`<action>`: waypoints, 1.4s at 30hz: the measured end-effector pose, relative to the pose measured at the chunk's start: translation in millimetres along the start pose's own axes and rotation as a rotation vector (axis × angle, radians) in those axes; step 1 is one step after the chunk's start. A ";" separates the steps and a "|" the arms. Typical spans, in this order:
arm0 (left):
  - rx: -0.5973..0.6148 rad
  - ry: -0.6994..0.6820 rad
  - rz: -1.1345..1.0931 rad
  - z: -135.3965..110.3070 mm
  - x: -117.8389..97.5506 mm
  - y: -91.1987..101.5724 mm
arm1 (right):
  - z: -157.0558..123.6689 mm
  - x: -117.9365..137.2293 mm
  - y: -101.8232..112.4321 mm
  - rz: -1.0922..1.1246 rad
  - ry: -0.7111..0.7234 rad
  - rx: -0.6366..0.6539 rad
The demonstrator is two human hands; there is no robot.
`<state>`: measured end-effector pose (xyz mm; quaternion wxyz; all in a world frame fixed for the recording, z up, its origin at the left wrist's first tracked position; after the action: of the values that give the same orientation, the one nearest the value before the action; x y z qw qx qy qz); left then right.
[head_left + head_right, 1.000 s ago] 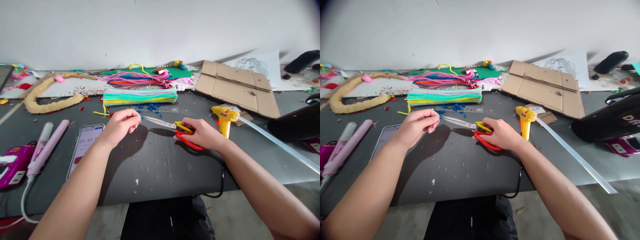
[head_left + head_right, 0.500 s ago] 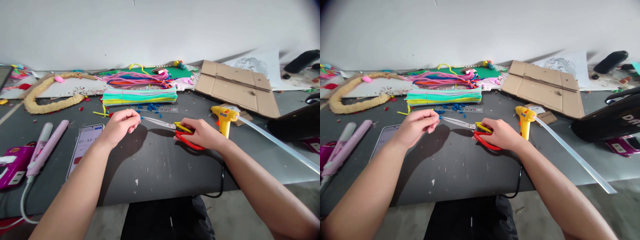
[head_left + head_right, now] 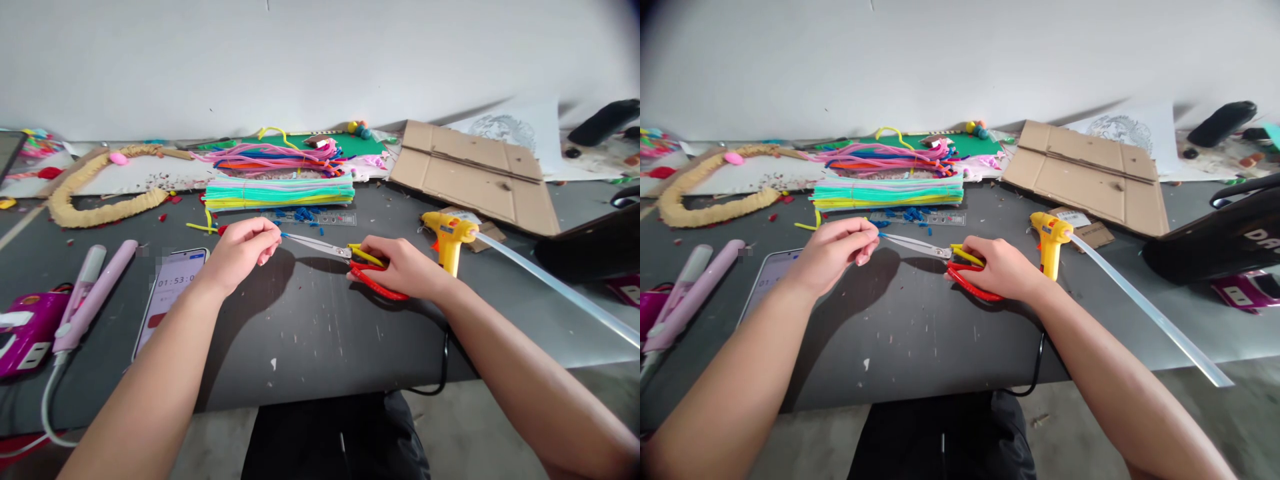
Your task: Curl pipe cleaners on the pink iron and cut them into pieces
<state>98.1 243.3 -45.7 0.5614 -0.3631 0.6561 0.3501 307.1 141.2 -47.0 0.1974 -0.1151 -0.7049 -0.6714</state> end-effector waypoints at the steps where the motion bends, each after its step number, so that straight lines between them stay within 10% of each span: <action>1: -0.003 0.001 0.001 0.1 0.4 0.3 | 0.2 -0.6 -0.7 0.004 -0.004 0.002; 42: 0.005 0.016 -0.047 0.9 2.5 0.2 | 0.2 1.8 0.7 -0.027 0.003 -0.001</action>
<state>98.1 243.9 -48.3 0.5654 -0.3796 0.6526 0.3322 305.8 141.2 -45.6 0.1891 -0.1047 -0.7058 -0.6746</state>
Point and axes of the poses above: each hand's wrist, its own z-axis towards the middle knuckle, its own y-axis out of the back of the hand, x = y × z, the point moved 10 cm from there along z, towards the middle knuckle, and after that the axes turned 11 degrees about -z, right-handed, at the moved point
